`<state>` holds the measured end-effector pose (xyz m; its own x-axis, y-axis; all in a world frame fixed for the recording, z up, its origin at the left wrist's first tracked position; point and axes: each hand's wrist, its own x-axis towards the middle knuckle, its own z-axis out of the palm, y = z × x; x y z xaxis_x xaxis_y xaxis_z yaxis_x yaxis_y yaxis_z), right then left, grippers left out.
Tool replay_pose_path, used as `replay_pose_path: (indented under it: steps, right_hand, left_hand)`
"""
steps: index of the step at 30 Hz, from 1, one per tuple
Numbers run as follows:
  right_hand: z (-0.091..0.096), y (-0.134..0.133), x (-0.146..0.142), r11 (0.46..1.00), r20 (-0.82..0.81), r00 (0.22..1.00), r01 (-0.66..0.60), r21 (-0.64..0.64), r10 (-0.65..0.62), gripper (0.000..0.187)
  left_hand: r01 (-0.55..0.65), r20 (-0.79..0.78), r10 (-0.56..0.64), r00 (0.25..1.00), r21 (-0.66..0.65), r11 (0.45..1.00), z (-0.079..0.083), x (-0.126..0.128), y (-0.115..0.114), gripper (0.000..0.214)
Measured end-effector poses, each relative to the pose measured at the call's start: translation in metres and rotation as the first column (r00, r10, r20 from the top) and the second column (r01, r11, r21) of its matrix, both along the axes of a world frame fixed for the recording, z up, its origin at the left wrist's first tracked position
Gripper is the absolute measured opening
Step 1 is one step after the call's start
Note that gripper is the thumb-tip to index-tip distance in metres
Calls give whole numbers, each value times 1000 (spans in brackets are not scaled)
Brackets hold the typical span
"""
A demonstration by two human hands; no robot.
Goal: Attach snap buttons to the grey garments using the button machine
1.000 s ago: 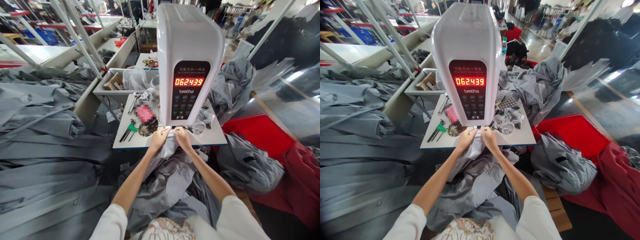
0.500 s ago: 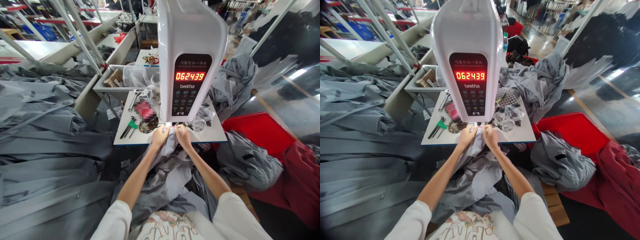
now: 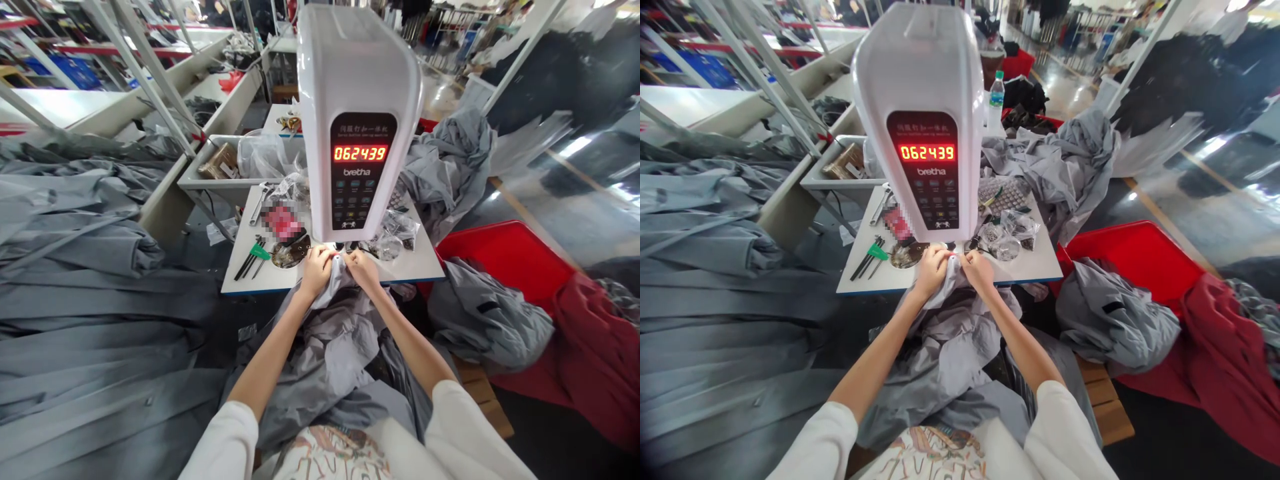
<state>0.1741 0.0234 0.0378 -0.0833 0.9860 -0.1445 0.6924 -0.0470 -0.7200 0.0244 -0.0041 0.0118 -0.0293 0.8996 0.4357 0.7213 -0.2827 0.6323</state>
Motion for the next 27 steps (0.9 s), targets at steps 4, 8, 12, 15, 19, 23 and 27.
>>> replay_pose_path:
  steps: [4, 8, 12, 15, 19, 23, 27]
  right_hand:
    - [-3, -5, 0, 995, 69, 998, -13, 102, 6, 35]
    - [2, -10, 7, 926, 170, 983, -128, 356, 70, 23]
    - [14, -10, 37, 844, 83, 993, -114, 524, 82, 22]
    - [19, 3, 74, 815, 47, 995, 47, 578, -91, 25]
    - [13, 30, 111, 904, 231, 964, -215, 370, 135, 18]
    - [6, 45, 117, 884, 438, 852, -412, 220, 287, 22]
    - [5, 45, 111, 911, 544, 814, -361, 200, 202, 24]
  left_hand:
    - [42, 45, -41, 998, -20, 999, 0, -2, -3, 24]
    - [55, 47, -53, 997, -38, 998, 1, -3, -3, 19]
    - [57, 64, -55, 996, -31, 998, -1, -3, -1, 18]
    - [68, 76, -66, 995, -24, 997, -3, -3, 0, 18]
    - [64, 86, -62, 994, -31, 997, -3, -3, 0, 17]
    - [63, 81, -60, 995, -37, 997, -1, -3, 0, 17]
    - [69, 79, -68, 995, -22, 997, -2, -3, -1, 16]
